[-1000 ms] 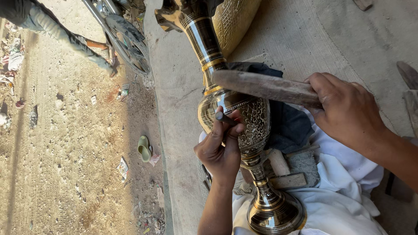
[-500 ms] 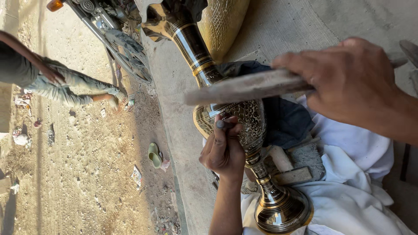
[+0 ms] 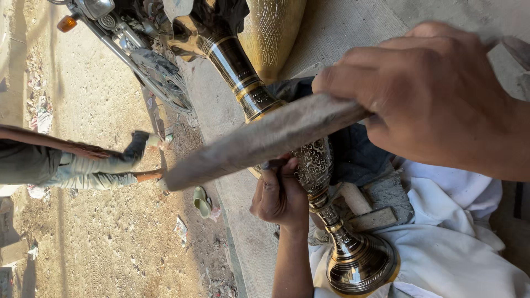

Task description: The person sits on a mat and uses a metal chisel and wooden mallet to engrave intricate patterns onto a brass vase. They repeatedly tap the chisel against the vase's surface to create detailed designs.

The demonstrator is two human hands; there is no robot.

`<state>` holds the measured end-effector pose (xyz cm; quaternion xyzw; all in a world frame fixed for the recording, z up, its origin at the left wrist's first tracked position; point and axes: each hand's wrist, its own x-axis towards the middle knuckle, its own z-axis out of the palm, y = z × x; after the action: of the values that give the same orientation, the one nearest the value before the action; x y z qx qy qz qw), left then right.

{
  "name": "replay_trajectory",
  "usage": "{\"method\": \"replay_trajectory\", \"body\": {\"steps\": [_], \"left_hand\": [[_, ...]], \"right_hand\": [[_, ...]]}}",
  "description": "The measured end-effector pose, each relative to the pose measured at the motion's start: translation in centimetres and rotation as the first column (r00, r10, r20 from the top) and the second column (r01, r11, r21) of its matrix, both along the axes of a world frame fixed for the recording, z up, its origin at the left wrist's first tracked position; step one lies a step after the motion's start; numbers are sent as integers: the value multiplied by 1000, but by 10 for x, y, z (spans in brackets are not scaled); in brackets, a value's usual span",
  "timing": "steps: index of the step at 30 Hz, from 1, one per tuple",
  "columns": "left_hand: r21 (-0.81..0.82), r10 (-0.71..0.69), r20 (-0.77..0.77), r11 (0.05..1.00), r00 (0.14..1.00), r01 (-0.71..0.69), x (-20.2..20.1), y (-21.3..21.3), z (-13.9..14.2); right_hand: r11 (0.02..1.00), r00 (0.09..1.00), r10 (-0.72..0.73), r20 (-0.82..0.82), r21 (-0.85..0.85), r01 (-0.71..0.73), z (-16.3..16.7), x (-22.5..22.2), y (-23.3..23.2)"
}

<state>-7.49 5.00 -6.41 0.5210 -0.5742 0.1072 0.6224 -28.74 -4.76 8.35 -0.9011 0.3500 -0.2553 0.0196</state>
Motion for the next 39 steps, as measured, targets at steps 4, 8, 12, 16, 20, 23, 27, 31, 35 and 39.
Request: {"method": "replay_trajectory", "body": {"steps": [4,8,12,16,20,23,27,31,35,39], "left_hand": [[-35,9,14,999,1000,-9,-2,-3,-2],[24,30,-70,999,997,-28,-6,-1,0],[23,73,-31,997,997,-73,-6,0,3],[24,47,-56,999,997,-46,-7,0,3],[53,64,-59,997,996,-61,-7,0,4],[19,9,-93,1000,996,-7,-6,0,6],[50,62,-58,997,996,-59,-5,0,7],[-6,-54,-96,999,994,53,-3,0,5],[57,-9,-71,998,997,13,-1,1,3],[8,-69,-77,998,995,70,0,2,3]], "right_hand": [[914,915,5,402,370,-168,0,3,-4],[988,997,16,-72,-155,-27,1,3,-6],[1000,996,9,-84,-22,-11,-1,6,-6],[991,984,90,152,-109,-74,1,10,-6],[996,983,79,167,-49,-71,3,12,-3],[1000,987,24,161,1,-24,0,11,-1],[999,991,20,133,-43,-14,-12,7,1],[976,970,-11,243,215,-42,-21,5,3],[999,998,-14,57,-34,15,-22,5,6],[997,999,-6,50,-78,10,-21,7,7]]}}
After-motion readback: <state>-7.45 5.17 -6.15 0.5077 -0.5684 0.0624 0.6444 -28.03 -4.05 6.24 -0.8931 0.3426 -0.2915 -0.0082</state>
